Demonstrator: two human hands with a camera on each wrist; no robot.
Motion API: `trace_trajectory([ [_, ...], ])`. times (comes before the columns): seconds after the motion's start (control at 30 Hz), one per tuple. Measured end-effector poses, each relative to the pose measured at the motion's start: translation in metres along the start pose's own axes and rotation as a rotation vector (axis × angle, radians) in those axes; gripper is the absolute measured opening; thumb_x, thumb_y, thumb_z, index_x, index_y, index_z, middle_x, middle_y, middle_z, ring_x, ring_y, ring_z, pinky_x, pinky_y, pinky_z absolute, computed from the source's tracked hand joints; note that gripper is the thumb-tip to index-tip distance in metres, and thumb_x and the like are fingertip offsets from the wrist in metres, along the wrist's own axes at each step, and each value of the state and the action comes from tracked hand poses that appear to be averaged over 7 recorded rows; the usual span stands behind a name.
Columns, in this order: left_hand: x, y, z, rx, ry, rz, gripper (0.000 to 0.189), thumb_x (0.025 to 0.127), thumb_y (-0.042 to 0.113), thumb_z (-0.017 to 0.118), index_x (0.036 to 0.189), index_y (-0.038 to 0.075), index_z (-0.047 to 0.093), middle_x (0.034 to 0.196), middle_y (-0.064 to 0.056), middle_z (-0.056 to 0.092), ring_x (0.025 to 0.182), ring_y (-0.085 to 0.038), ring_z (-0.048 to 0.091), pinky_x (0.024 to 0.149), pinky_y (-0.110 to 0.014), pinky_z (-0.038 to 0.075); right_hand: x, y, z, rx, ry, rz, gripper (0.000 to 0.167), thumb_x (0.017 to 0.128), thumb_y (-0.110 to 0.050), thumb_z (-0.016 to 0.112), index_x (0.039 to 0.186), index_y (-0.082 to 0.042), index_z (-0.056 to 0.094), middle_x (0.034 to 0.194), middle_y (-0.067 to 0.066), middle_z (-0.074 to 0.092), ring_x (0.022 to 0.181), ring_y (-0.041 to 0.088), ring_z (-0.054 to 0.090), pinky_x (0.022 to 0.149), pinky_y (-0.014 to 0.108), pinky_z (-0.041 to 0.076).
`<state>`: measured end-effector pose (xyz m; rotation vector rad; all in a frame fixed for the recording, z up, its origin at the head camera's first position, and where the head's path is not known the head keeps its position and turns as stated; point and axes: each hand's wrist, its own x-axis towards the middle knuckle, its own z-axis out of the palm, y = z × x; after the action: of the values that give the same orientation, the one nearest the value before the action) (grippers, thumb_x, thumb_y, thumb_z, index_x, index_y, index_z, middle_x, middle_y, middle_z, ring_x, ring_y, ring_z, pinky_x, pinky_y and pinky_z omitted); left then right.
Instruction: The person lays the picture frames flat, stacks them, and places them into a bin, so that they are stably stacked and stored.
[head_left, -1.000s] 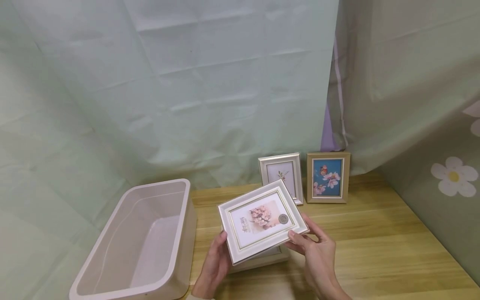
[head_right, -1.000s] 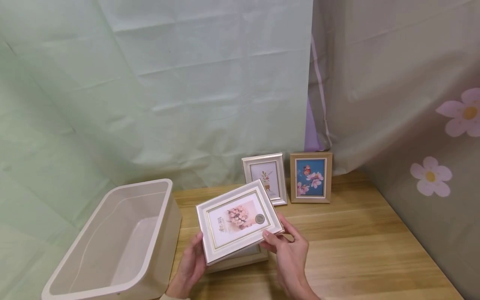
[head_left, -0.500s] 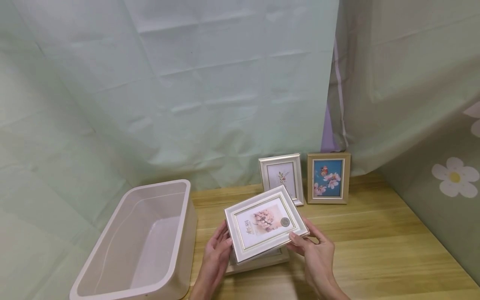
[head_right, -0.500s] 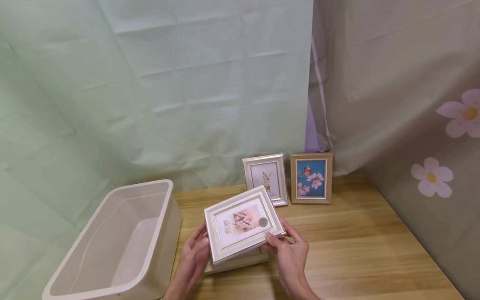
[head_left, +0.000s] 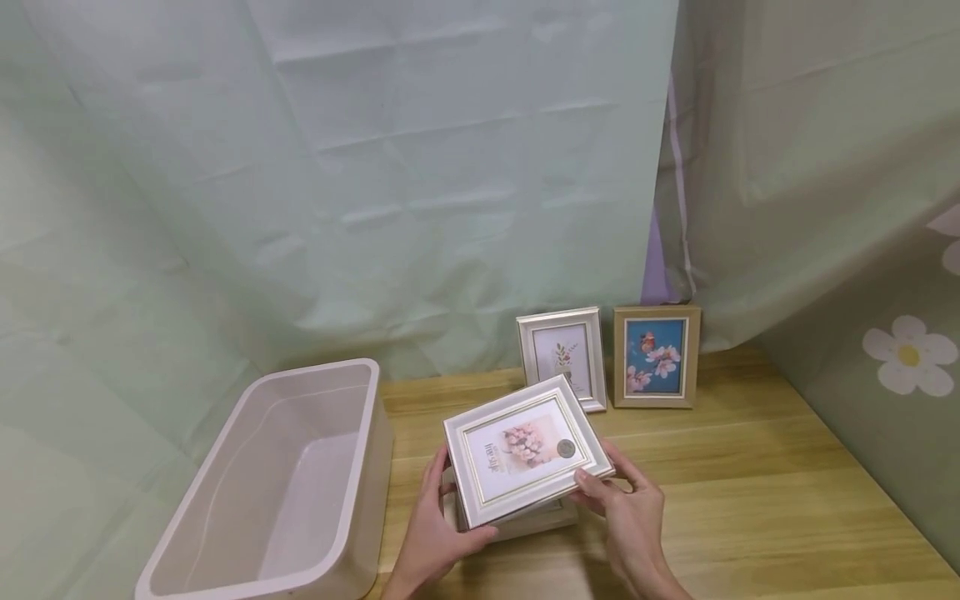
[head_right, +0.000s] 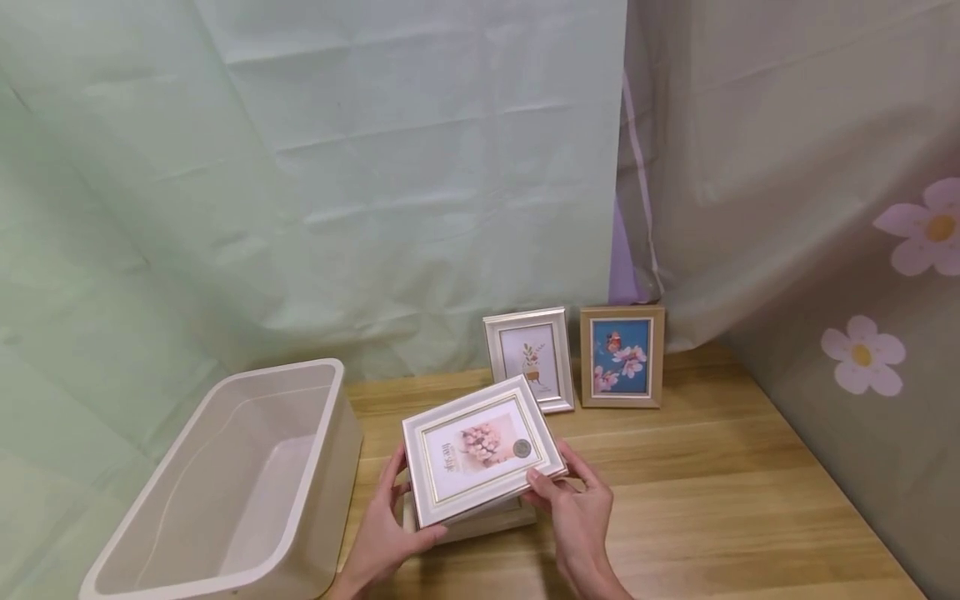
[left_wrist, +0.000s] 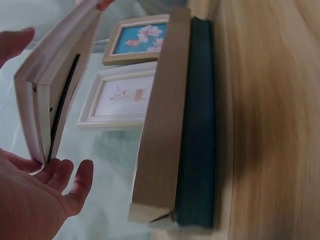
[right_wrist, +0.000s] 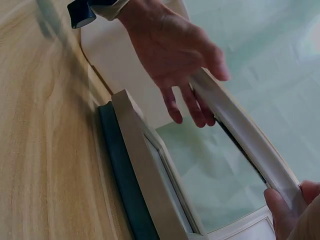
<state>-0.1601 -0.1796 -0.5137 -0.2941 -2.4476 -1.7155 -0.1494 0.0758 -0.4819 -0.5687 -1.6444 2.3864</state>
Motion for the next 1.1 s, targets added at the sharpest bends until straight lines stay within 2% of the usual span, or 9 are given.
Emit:
trace_trajectory([
  [0.1, -0.003, -0.003, -0.001, 0.172, 0.023, 0.054, 0.141, 0.058, 0.027, 0.106, 0.169, -0.006, 0.024, 0.164, -0.023, 0.045, 0.118, -0.016, 0.061, 0.104, -0.031, 0.054, 0.000, 0.002, 0.001, -0.021, -0.036, -0.006, 0.071, 0.087, 0.019, 0.075, 0.154, 0.007, 0.054, 0.118, 0.012, 0.053, 0.084, 0.013, 0.079, 0.080, 0.035, 0.070],
  [0.17, -0.003, -0.003, -0.003, 0.247, 0.046, 0.098, 0.144, 0.056, 0.029, 0.107, 0.168, -0.008, 0.024, 0.163, -0.025, 0.045, 0.119, -0.019, 0.061, 0.105, -0.033, 0.055, 0.000, 0.002, 0.002, -0.052, -0.071, -0.008, 0.070, 0.086, 0.018, 0.076, 0.152, 0.007, 0.055, 0.122, 0.013, 0.053, 0.085, 0.013, 0.078, 0.081, 0.034, 0.070],
  [0.27, -0.004, -0.005, -0.005, 0.312, 0.074, 0.138, 0.144, 0.054, 0.030, 0.107, 0.167, -0.010, 0.025, 0.161, -0.026, 0.046, 0.119, -0.020, 0.062, 0.107, -0.035, 0.055, 0.001, 0.001, 0.001, -0.126, -0.119, -0.008, 0.069, 0.085, 0.015, 0.079, 0.149, 0.007, 0.054, 0.129, 0.015, 0.053, 0.083, 0.014, 0.076, 0.080, 0.034, 0.070],
  [0.33, -0.004, -0.005, -0.007, 0.314, 0.079, 0.142, 0.144, 0.054, 0.030, 0.107, 0.167, -0.009, 0.026, 0.162, -0.026, 0.046, 0.121, -0.021, 0.062, 0.108, -0.035, 0.054, 0.002, 0.001, 0.000, -0.183, -0.145, -0.004, 0.073, 0.083, 0.014, 0.081, 0.150, 0.005, 0.054, 0.133, 0.018, 0.053, 0.080, 0.015, 0.075, 0.078, 0.033, 0.069],
  [0.53, -0.008, -0.006, -0.009, 0.304, 0.056, 0.100, 0.142, 0.057, 0.034, 0.106, 0.167, -0.009, 0.026, 0.165, -0.025, 0.043, 0.126, -0.028, 0.063, 0.112, -0.034, 0.052, 0.006, 0.003, -0.007, -0.357, -0.225, -0.018, 0.083, 0.079, 0.010, 0.086, 0.155, -0.001, 0.056, 0.142, 0.025, 0.055, 0.078, 0.019, 0.074, 0.070, 0.028, 0.065],
  [0.67, -0.012, -0.008, -0.011, 0.342, 0.047, 0.038, 0.142, 0.058, 0.038, 0.104, 0.167, -0.008, 0.025, 0.165, -0.025, 0.043, 0.135, -0.033, 0.059, 0.118, -0.049, 0.051, 0.009, 0.007, -0.011, -0.395, -0.285, -0.044, 0.083, 0.073, 0.010, 0.088, 0.151, 0.000, 0.060, 0.141, 0.026, 0.062, 0.092, 0.025, 0.078, 0.072, 0.027, 0.064],
  [0.8, -0.013, -0.011, -0.012, 0.359, 0.036, -0.002, 0.141, 0.059, 0.041, 0.102, 0.167, -0.008, 0.025, 0.167, -0.027, 0.041, 0.147, -0.041, 0.051, 0.123, -0.064, 0.041, 0.012, 0.010, -0.011, -0.430, -0.317, -0.080, 0.088, 0.066, 0.013, 0.090, 0.149, 0.003, 0.060, 0.145, 0.026, 0.065, 0.107, 0.028, 0.077, 0.078, 0.025, 0.064],
  [0.93, -0.014, -0.016, -0.012, 0.383, 0.031, -0.002, 0.140, 0.060, 0.042, 0.101, 0.166, -0.008, 0.026, 0.166, -0.027, 0.042, 0.153, -0.044, 0.045, 0.124, -0.064, 0.037, 0.012, 0.013, -0.010, -0.489, -0.317, -0.117, 0.092, 0.063, 0.016, 0.091, 0.148, 0.007, 0.059, 0.146, 0.028, 0.063, 0.105, 0.028, 0.076, 0.079, 0.025, 0.065],
  [1.1, -0.015, -0.020, -0.012, 0.414, 0.035, -0.010, 0.138, 0.059, 0.043, 0.100, 0.165, -0.009, 0.028, 0.164, -0.027, 0.045, 0.152, -0.042, 0.045, 0.125, -0.061, 0.040, 0.013, 0.017, -0.008, -0.574, -0.312, -0.162, 0.092, 0.061, 0.017, 0.092, 0.147, 0.010, 0.059, 0.143, 0.030, 0.063, 0.101, 0.025, 0.074, 0.079, 0.021, 0.064],
])
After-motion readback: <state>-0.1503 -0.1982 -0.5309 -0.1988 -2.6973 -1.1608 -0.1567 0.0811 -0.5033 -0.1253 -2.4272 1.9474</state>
